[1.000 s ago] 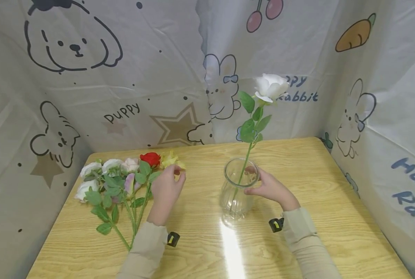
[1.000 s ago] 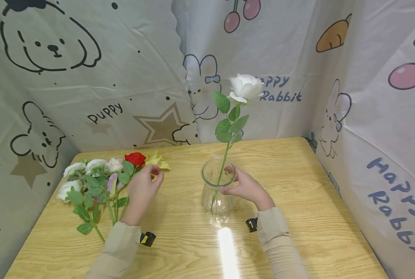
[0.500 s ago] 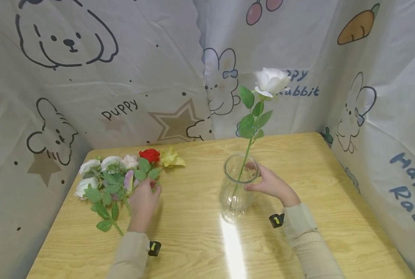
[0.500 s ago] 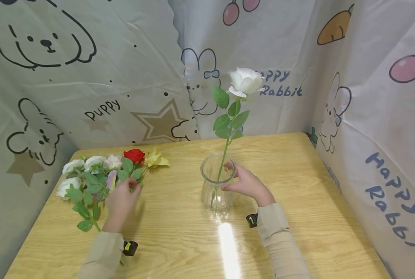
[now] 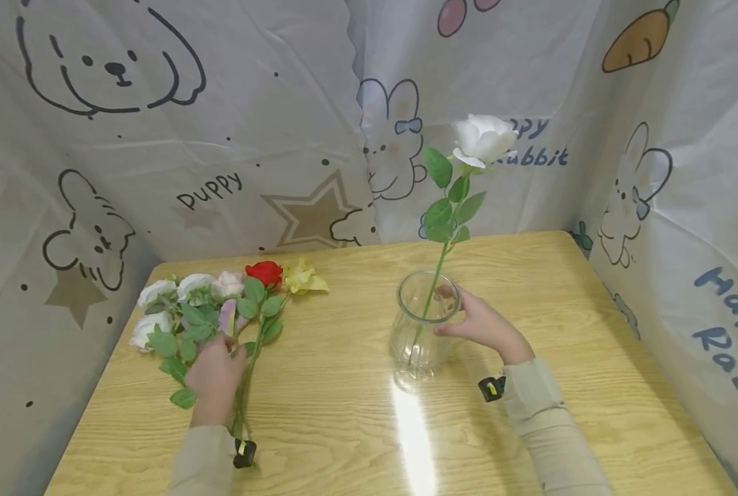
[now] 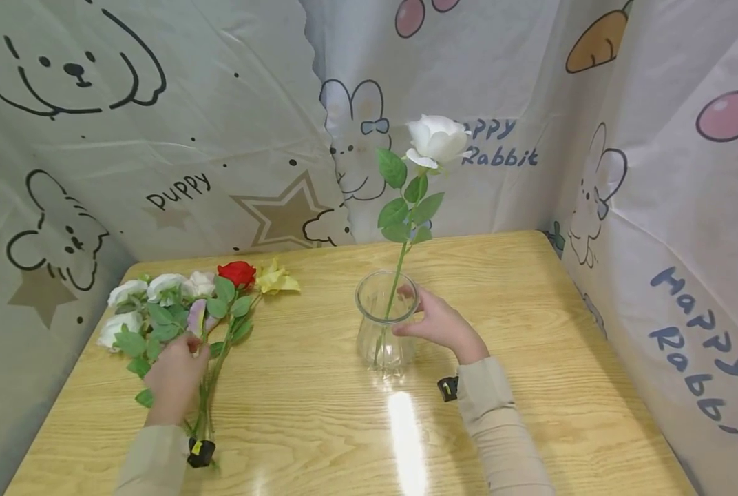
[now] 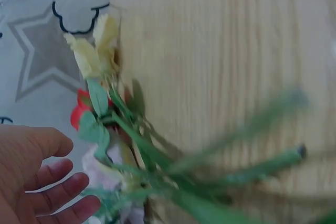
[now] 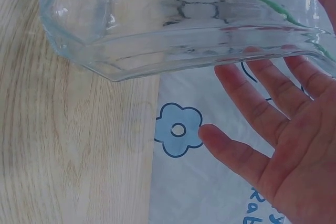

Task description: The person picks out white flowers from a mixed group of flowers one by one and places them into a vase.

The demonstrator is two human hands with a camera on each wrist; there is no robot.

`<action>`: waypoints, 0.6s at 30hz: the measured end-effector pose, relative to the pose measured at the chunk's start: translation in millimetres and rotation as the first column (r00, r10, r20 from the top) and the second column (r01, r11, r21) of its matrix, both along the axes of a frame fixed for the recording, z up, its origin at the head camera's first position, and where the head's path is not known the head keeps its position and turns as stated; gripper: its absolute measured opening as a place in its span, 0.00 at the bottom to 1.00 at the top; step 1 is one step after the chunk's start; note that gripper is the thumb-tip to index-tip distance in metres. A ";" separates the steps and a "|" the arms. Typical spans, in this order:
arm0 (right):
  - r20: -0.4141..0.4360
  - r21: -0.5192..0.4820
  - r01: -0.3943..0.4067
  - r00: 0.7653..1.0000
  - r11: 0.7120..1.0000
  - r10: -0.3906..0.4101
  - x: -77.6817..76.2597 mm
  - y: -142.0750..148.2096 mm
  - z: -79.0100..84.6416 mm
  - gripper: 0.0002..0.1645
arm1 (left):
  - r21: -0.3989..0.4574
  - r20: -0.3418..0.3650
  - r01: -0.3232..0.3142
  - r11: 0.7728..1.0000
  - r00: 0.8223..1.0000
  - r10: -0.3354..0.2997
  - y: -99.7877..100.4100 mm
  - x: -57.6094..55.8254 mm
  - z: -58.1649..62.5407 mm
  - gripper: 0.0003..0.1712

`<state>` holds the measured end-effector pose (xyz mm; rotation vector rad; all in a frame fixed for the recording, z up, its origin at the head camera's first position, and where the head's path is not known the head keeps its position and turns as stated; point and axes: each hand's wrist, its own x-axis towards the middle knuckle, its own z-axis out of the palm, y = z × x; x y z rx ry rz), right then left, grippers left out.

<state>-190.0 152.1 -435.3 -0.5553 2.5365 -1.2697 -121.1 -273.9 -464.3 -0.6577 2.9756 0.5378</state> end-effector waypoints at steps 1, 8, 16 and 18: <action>0.001 0.001 0.001 1.000 1.000 -0.001 -0.2 0.1 0.0 0.47 | -0.001 0.016 -0.008 1.000 1.000 0.008 -2.5 1.7 0.2 0.22; 0.011 0.007 0.007 1.000 1.000 -0.007 -0.2 0.1 0.6 0.48 | 0.031 0.086 -0.043 0.999 0.995 0.041 -12.3 8.0 0.2 0.24; 0.003 0.013 0.010 1.000 1.000 -0.010 0.8 -0.7 1.3 0.47 | 0.034 0.257 -0.029 0.999 0.966 0.019 -20.6 9.9 -7.2 0.22; 0.002 0.015 0.010 1.000 1.000 -0.010 0.8 -0.7 1.3 0.47 | 0.034 0.273 -0.022 0.999 0.962 0.011 -21.3 10.0 -8.7 0.21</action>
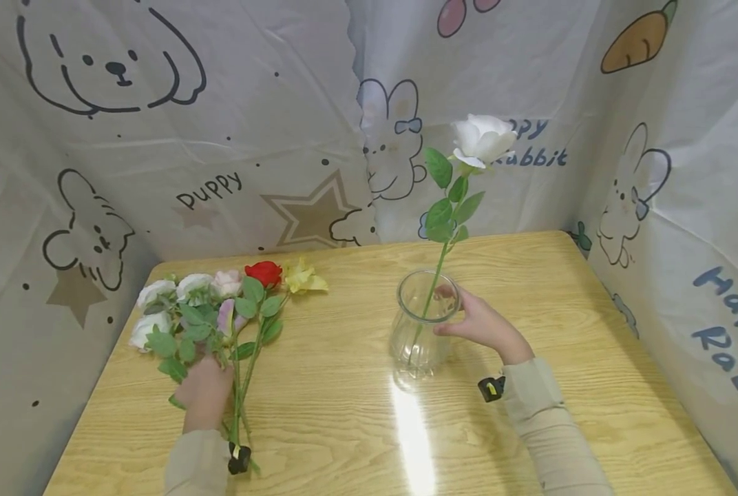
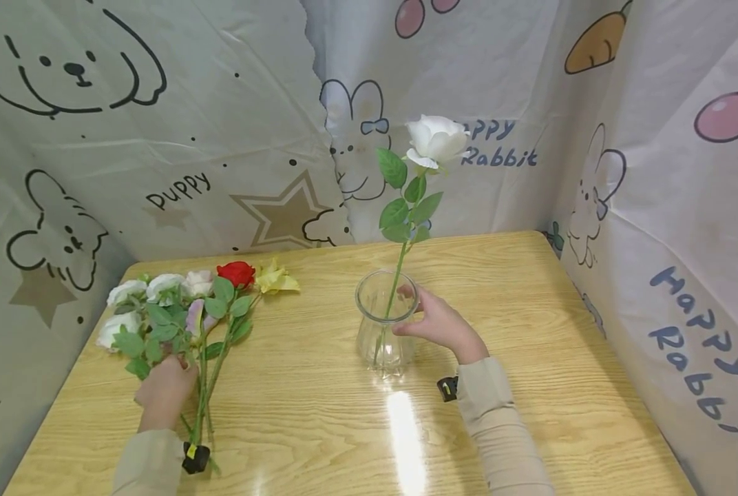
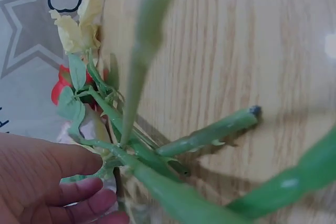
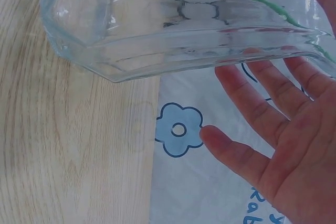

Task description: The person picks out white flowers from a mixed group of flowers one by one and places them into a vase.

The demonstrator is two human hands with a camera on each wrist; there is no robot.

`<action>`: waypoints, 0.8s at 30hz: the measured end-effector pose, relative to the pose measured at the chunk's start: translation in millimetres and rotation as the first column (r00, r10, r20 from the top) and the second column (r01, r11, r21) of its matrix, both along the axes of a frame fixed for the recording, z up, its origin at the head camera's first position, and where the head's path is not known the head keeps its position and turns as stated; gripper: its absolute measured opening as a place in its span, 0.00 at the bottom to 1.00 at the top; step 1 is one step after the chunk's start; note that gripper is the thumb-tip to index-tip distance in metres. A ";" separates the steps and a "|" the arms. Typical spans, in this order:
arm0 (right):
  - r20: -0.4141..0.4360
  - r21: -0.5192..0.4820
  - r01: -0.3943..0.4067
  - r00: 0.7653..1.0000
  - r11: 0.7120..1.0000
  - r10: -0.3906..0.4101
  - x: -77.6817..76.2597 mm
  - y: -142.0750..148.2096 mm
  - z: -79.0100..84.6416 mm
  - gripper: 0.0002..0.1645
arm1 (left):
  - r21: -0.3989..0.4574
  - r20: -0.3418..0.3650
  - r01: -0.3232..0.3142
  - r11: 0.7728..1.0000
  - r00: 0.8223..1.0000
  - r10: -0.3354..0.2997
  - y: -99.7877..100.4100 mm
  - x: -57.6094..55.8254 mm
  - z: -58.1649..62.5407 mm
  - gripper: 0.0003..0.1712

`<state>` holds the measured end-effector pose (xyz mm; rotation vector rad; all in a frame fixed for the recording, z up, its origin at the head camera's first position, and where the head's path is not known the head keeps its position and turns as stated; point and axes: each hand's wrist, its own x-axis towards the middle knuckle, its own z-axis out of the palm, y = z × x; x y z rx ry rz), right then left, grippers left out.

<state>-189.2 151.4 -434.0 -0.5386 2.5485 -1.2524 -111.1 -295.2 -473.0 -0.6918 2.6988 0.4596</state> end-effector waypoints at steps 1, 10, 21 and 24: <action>0.001 0.000 0.001 1.000 1.000 -0.001 0.0 -0.1 -0.3 0.47 | 0.003 -0.001 0.004 1.000 1.000 -0.004 -0.4 0.5 -0.8 0.21; 0.005 -0.003 0.003 1.000 1.000 -0.003 -0.2 0.6 -0.8 0.47 | 0.082 -0.054 0.006 0.997 0.999 -0.001 1.7 2.4 -7.5 0.20; -0.008 -0.033 -0.011 1.000 0.999 0.011 -0.9 1.1 -4.4 0.47 | 0.186 -0.148 0.085 0.979 0.987 -0.057 -1.2 -0.4 -8.0 0.20; -0.013 -0.031 -0.012 1.000 0.999 0.012 -1.2 1.9 -4.8 0.48 | 0.198 -0.136 0.082 0.977 0.989 -0.056 -1.8 0.0 -4.8 0.21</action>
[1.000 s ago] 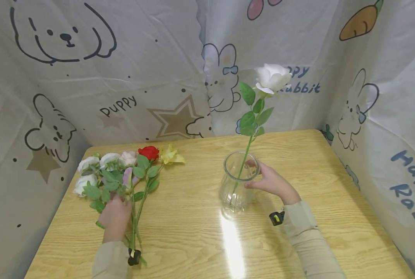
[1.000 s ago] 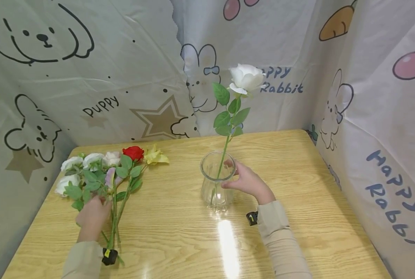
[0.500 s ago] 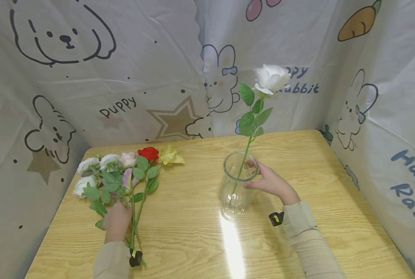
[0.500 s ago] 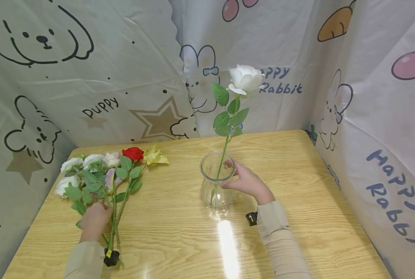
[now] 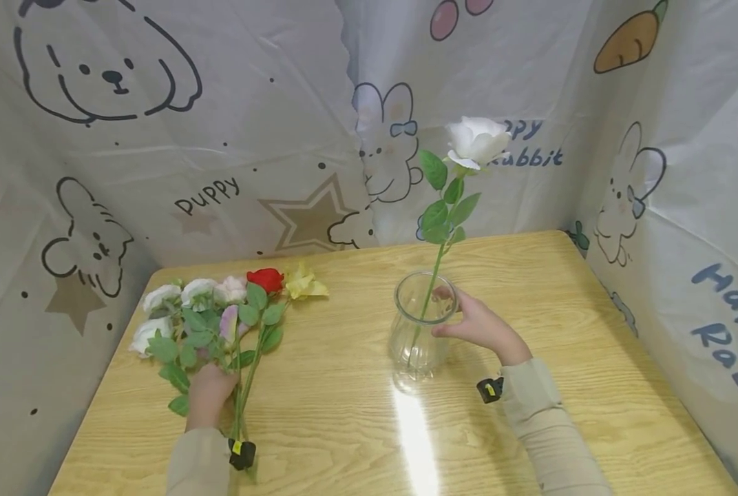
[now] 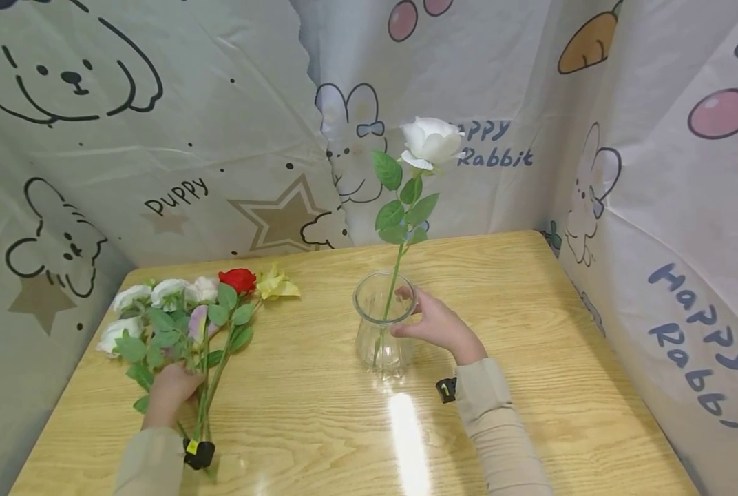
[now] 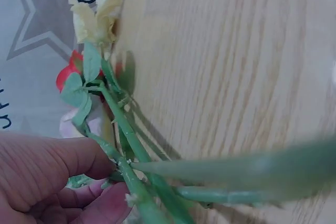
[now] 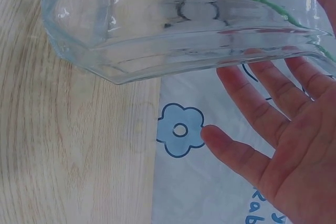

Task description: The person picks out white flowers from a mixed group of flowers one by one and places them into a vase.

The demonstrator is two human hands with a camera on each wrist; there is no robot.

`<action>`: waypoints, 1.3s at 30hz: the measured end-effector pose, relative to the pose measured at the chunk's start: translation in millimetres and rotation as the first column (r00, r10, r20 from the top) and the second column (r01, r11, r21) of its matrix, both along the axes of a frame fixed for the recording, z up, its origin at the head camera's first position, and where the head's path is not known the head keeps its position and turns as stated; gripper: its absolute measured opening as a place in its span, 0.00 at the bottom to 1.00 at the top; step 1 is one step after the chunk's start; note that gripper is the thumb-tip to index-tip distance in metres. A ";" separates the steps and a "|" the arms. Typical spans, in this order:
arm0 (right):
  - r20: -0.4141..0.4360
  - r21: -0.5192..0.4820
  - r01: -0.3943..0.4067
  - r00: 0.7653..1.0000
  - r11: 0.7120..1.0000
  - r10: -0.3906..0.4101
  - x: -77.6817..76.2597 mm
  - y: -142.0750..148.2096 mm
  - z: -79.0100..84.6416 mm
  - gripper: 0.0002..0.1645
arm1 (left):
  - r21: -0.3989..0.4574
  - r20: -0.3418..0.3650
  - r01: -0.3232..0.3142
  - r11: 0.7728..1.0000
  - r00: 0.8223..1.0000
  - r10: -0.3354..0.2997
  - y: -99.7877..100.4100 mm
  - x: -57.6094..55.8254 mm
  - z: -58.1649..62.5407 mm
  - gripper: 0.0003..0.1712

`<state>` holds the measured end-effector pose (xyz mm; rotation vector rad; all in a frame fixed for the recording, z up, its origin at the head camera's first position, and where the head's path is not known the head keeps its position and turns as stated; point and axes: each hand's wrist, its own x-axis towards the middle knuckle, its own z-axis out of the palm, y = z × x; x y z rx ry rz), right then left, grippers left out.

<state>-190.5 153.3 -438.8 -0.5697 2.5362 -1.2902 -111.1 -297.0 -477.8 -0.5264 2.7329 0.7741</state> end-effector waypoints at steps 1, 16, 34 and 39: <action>0.001 0.002 0.001 1.000 1.000 -0.001 -0.1 0.0 -0.2 0.48 | 0.004 0.002 -0.007 1.000 1.000 0.007 -0.1 0.6 0.9 0.21; 0.016 -0.022 0.002 1.000 1.000 -0.002 0.1 -1.6 1.2 0.46 | 0.009 -0.105 -0.049 0.999 0.993 0.050 9.7 -1.8 23.1 0.17; 0.011 -0.015 0.004 1.000 1.000 -0.004 0.6 -0.3 1.1 0.47 | -0.084 -0.452 -0.100 0.991 0.890 0.051 31.9 -19.0 66.0 0.23; 0.011 -0.018 0.006 1.000 1.000 -0.006 0.3 0.1 0.7 0.48 | -0.055 -0.484 -0.120 0.991 0.871 0.078 41.3 -25.7 79.1 0.26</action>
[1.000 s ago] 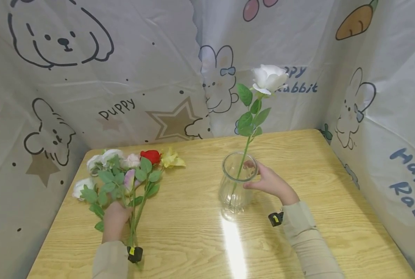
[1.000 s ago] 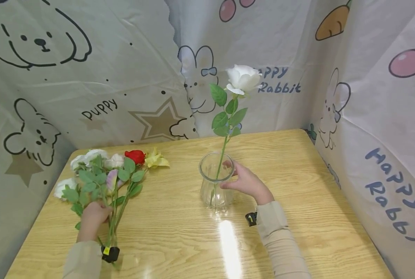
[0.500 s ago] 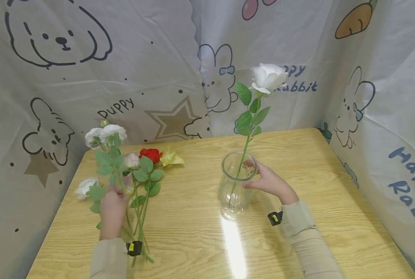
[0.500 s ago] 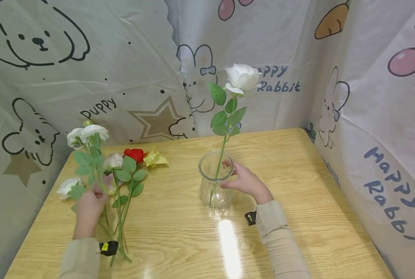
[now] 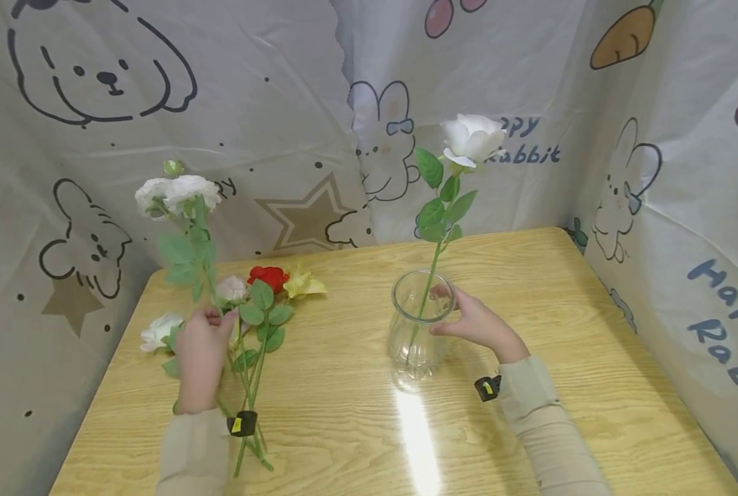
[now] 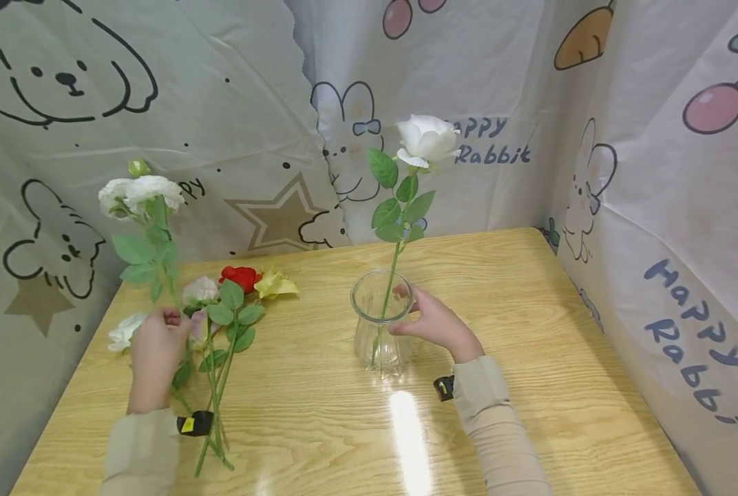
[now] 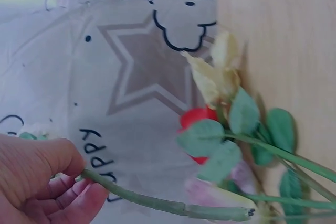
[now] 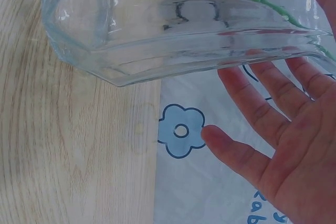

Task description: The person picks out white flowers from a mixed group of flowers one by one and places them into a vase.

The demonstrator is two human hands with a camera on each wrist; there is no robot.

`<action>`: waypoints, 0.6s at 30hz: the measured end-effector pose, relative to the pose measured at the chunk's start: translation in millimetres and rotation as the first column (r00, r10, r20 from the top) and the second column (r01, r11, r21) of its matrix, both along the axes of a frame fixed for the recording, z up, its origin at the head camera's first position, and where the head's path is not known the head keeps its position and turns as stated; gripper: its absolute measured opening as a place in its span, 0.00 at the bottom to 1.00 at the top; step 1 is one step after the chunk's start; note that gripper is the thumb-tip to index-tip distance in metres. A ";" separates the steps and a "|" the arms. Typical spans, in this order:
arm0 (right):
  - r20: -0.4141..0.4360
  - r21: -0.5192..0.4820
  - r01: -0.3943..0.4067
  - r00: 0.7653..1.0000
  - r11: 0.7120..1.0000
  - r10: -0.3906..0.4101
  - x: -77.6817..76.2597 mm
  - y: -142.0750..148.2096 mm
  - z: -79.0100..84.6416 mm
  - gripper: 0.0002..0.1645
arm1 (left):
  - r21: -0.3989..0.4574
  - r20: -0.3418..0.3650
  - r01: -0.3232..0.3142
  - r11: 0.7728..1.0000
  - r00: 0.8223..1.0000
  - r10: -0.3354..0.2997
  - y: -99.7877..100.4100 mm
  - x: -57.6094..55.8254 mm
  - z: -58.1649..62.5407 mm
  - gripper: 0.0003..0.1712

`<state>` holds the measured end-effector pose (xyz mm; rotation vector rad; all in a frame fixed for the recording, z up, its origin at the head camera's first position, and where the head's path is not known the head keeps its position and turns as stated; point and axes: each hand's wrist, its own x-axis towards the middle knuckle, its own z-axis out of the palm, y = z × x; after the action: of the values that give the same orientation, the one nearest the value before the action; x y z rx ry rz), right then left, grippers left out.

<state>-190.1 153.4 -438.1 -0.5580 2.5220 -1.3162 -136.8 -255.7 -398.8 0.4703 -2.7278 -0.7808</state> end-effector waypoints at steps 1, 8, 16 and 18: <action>0.001 0.002 0.001 1.000 1.000 -0.001 0.0 0.0 0.1 0.48 | 0.003 -0.015 -0.004 1.000 1.000 0.004 1.9 -1.4 2.3 0.24; 0.010 0.008 0.001 1.000 1.000 -0.001 0.2 0.1 -0.3 0.48 | 0.026 -0.109 -0.026 0.999 0.994 0.029 13.6 -9.2 18.0 0.16; 0.014 0.014 0.007 1.000 1.000 -0.008 0.8 0.0 0.5 0.47 | 0.071 -0.155 -0.018 0.997 0.987 0.029 27.8 -14.8 34.9 0.18; 0.012 0.011 0.006 1.000 1.000 -0.006 0.9 0.1 0.5 0.47 | 0.076 -0.184 -0.010 0.997 0.983 0.024 31.3 -15.8 37.9 0.17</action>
<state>-189.2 153.5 -437.6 -0.5388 2.5220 -1.3030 -152.7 -224.3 -360.9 0.4143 -2.5281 -0.8783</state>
